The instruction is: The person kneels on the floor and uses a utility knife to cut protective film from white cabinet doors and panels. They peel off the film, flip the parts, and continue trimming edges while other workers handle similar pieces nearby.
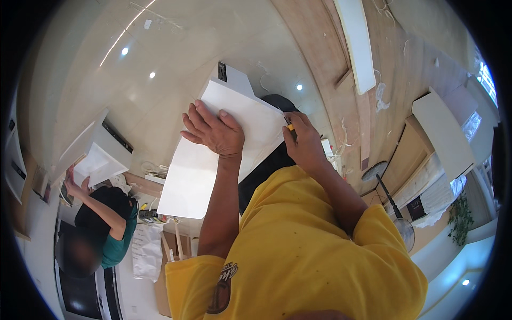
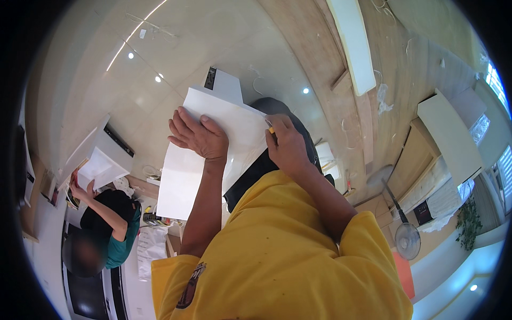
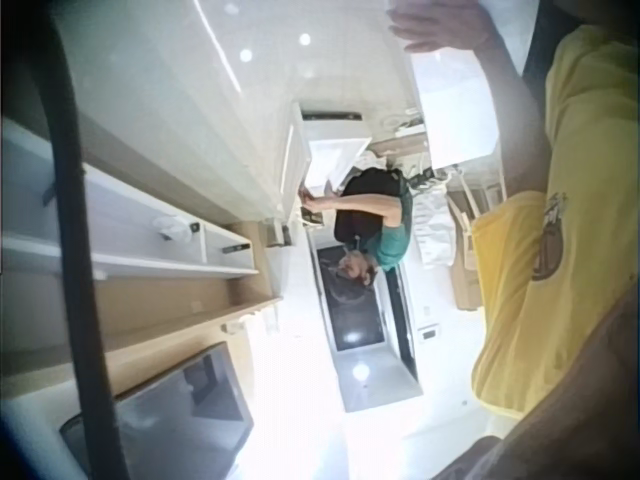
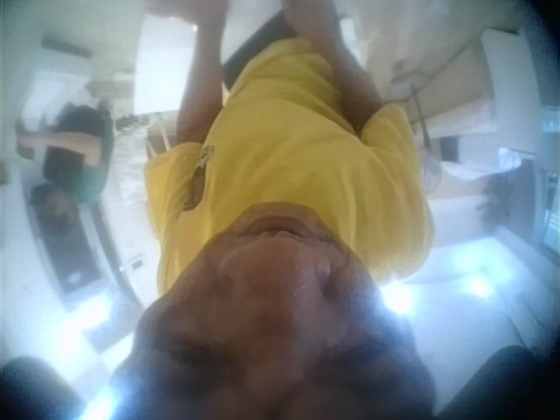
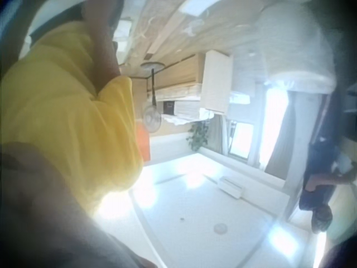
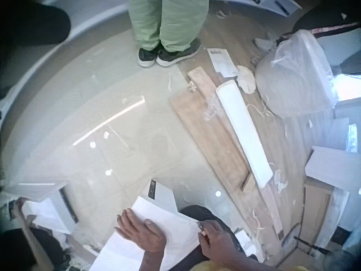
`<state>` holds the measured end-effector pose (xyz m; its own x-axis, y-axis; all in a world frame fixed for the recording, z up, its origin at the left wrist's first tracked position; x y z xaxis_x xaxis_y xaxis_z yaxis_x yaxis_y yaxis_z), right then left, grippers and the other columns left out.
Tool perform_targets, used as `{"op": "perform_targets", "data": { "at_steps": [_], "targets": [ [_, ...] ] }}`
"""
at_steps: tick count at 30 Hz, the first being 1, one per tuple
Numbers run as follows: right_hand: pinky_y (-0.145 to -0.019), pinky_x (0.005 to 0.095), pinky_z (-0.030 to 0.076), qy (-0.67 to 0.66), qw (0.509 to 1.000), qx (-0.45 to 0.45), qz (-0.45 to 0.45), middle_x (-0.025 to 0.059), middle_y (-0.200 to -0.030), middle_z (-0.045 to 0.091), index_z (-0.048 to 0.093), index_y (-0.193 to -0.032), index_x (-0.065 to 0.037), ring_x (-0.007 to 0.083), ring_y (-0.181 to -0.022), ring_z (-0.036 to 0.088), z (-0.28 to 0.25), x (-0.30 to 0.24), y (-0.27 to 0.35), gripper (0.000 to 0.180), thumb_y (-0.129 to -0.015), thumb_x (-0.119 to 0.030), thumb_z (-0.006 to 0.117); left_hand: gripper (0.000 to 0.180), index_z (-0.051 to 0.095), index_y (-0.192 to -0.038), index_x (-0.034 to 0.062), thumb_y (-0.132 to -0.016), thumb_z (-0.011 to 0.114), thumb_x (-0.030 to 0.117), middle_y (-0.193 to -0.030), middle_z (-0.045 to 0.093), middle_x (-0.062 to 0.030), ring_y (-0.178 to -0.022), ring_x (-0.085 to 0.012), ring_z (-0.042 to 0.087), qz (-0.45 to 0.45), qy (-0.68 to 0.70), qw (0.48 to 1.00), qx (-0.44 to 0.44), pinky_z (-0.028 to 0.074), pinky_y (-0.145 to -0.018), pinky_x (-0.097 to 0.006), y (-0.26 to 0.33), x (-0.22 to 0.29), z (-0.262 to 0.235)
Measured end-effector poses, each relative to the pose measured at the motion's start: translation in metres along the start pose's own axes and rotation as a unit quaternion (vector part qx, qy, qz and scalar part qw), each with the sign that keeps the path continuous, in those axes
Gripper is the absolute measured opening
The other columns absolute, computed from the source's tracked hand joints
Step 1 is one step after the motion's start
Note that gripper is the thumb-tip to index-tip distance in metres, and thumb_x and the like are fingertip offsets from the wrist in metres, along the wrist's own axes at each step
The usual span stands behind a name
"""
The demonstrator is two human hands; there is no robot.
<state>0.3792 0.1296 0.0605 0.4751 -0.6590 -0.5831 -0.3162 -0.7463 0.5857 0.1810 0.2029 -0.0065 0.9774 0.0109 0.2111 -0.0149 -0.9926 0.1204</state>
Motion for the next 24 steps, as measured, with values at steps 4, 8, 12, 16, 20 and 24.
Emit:
{"op": "perform_targets", "data": {
  "at_steps": [4,8,12,16,20,24],
  "targets": [
    [-0.080,0.0447,0.055,-0.013,0.999,0.033,-0.016,0.0206,-0.117,0.064,0.059,-0.121,-0.002,0.0415,-0.094,0.067,-0.007,0.006,0.000,0.027,-0.095,-0.009,0.063,0.063,0.032,-0.153,0.0001,-0.101,0.041,0.034,-0.153,0.035,-0.0190,-0.145,-0.0423,0.025,-0.002,0.004,1.000,-0.007,0.008,-0.115,-0.068,0.000,0.002,-0.002],
    [-0.078,0.0464,0.056,0.086,0.996,0.017,-0.006,0.0200,-0.105,0.064,0.056,-0.119,-0.003,0.0406,-0.089,0.067,-0.014,-0.017,-0.012,0.025,-0.099,-0.016,0.059,0.063,0.032,-0.153,0.0002,-0.102,0.040,0.035,-0.153,0.035,-0.0185,-0.145,-0.0413,0.025,-0.002,0.002,1.000,-0.008,0.008,-0.115,-0.068,-0.002,0.001,-0.002],
    [-0.074,0.0473,0.057,0.144,0.986,-0.082,0.010,0.0202,-0.098,0.066,0.052,-0.110,-0.001,0.0413,-0.085,0.068,0.006,-0.030,-0.018,0.020,-0.101,-0.018,0.055,0.063,0.032,-0.153,0.0004,-0.102,0.040,0.036,-0.153,0.034,-0.0184,-0.145,-0.0408,0.025,-0.006,0.001,1.000,-0.010,0.008,-0.115,-0.068,0.000,0.002,-0.002],
    [-0.068,0.0477,0.057,0.183,0.975,-0.124,0.024,0.0189,-0.093,0.067,0.048,-0.099,-0.002,0.0402,-0.077,0.069,0.021,-0.039,-0.020,0.019,-0.102,-0.020,0.054,0.064,0.031,-0.153,0.0003,-0.103,0.038,0.038,-0.154,0.034,-0.0184,-0.146,-0.0408,0.024,-0.008,0.003,1.000,-0.016,0.008,-0.116,-0.067,-0.001,0.001,-0.001],
    [-0.067,0.0462,0.058,0.222,0.965,-0.138,0.006,0.0187,-0.092,0.067,0.048,-0.101,-0.002,0.0381,-0.076,0.070,0.024,-0.031,-0.025,0.018,-0.104,-0.020,0.051,0.064,0.032,-0.153,-0.0002,-0.103,0.037,0.039,-0.154,0.034,-0.0185,-0.146,-0.0411,0.024,-0.012,0.001,1.000,-0.020,0.007,-0.116,-0.067,0.001,0.001,0.000],
    [-0.067,0.0466,0.058,0.210,0.963,-0.165,0.021,0.0185,-0.092,0.066,0.048,-0.101,-0.002,0.0378,-0.078,0.070,0.022,-0.032,-0.024,0.019,-0.105,-0.021,0.049,0.064,0.029,-0.155,0.0013,-0.101,0.040,0.034,-0.154,0.033,-0.0205,-0.145,-0.0455,0.024,-0.004,0.004,1.000,-0.020,0.006,-0.115,-0.069,0.001,0.000,0.000]
  ]
}}
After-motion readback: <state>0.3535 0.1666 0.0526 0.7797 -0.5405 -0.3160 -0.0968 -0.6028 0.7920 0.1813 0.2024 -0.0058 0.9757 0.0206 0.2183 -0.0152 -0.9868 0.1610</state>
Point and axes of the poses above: each hand's wrist, its own y-axis away from the middle knuckle, its own z-axis out of the palm, x = y × z, the point moved 6 cm from there along -y, towards the middle knuckle
